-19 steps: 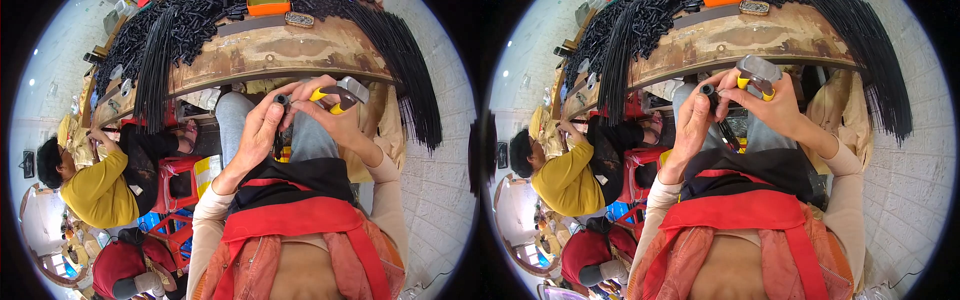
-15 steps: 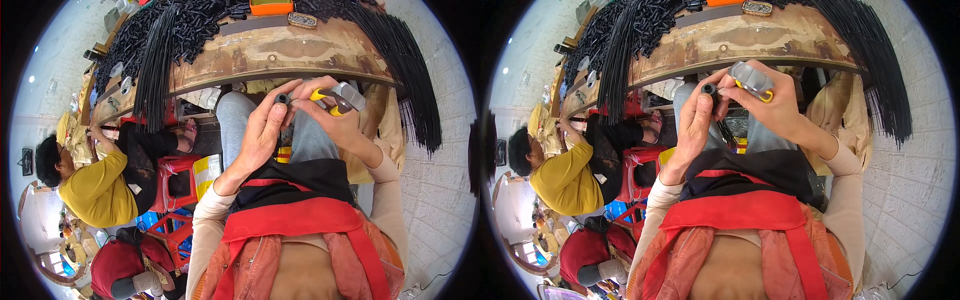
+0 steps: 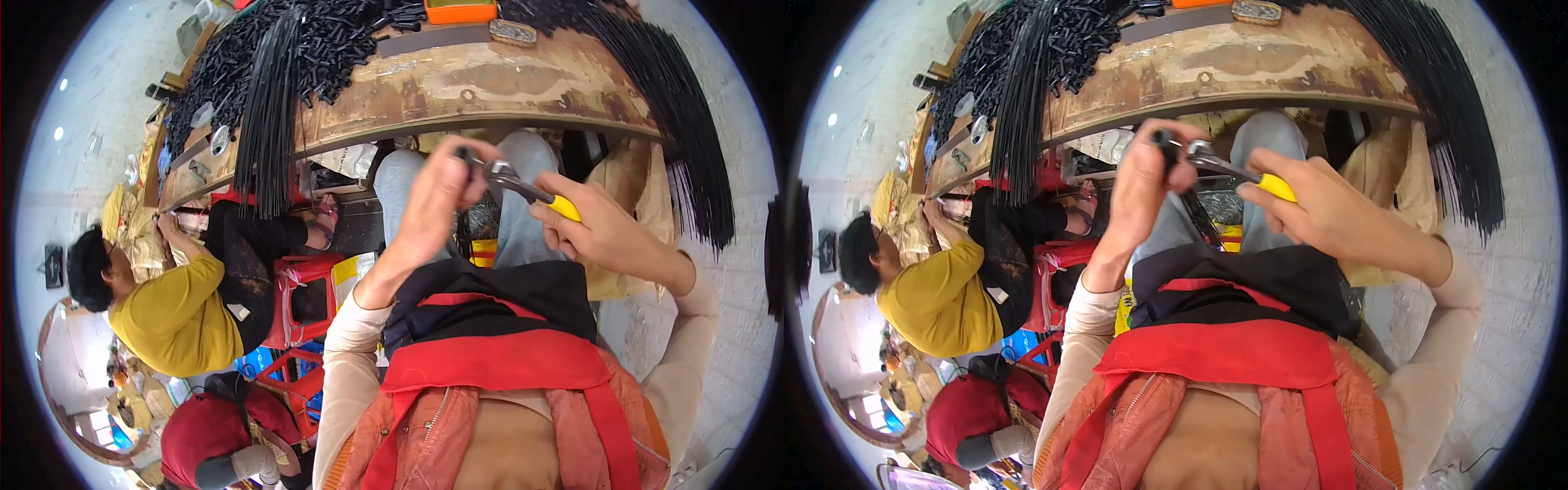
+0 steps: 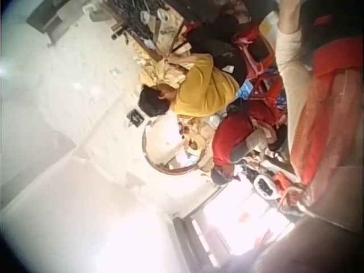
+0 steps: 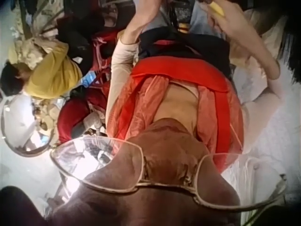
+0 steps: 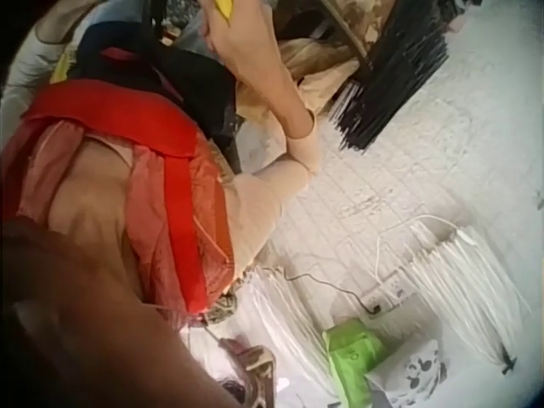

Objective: Assembling electrical cables by attaching connectors and using a hand tool.

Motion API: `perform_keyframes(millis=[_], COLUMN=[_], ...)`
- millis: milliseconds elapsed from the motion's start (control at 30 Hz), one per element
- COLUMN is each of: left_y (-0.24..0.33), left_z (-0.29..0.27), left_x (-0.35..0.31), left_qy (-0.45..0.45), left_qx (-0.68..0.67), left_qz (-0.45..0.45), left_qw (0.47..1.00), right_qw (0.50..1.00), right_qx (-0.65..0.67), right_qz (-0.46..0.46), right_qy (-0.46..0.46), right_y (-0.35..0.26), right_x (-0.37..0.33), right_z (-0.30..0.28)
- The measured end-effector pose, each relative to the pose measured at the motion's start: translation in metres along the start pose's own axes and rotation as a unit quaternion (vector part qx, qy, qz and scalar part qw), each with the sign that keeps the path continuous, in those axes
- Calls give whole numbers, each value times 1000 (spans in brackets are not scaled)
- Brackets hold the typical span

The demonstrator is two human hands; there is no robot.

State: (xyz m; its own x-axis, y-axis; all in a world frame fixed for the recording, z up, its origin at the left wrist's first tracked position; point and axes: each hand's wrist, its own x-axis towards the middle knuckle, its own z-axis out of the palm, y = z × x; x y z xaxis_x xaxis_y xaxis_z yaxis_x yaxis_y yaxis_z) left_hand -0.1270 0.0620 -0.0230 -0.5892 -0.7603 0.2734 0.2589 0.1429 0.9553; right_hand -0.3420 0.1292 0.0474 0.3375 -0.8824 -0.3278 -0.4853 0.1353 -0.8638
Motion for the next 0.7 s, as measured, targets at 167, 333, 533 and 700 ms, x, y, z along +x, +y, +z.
perform_keyframes(millis=[167, 333, 533, 700], left_y=[1, 4, 7, 7], left_z=[-4, 0, 4, -1], left_x=[-9, -6, -15, -14], left_qy=[-38, -71, -22, -35], left_qx=[10, 13, 38, 2], left_qz=[-19, -33, -24, 0], left_qw=[999, 997, 999, 999], right_qw=[998, 992, 985, 992], right_qx=[6, 54, 11, 1], right_qz=[-45, -91, 72, 52], right_qy=[-40, -63, -158, -117], right_y=[3, 9, -16, -15], right_x=[0, -5, 0, -3], right_z=[6, -4, -18, -9])
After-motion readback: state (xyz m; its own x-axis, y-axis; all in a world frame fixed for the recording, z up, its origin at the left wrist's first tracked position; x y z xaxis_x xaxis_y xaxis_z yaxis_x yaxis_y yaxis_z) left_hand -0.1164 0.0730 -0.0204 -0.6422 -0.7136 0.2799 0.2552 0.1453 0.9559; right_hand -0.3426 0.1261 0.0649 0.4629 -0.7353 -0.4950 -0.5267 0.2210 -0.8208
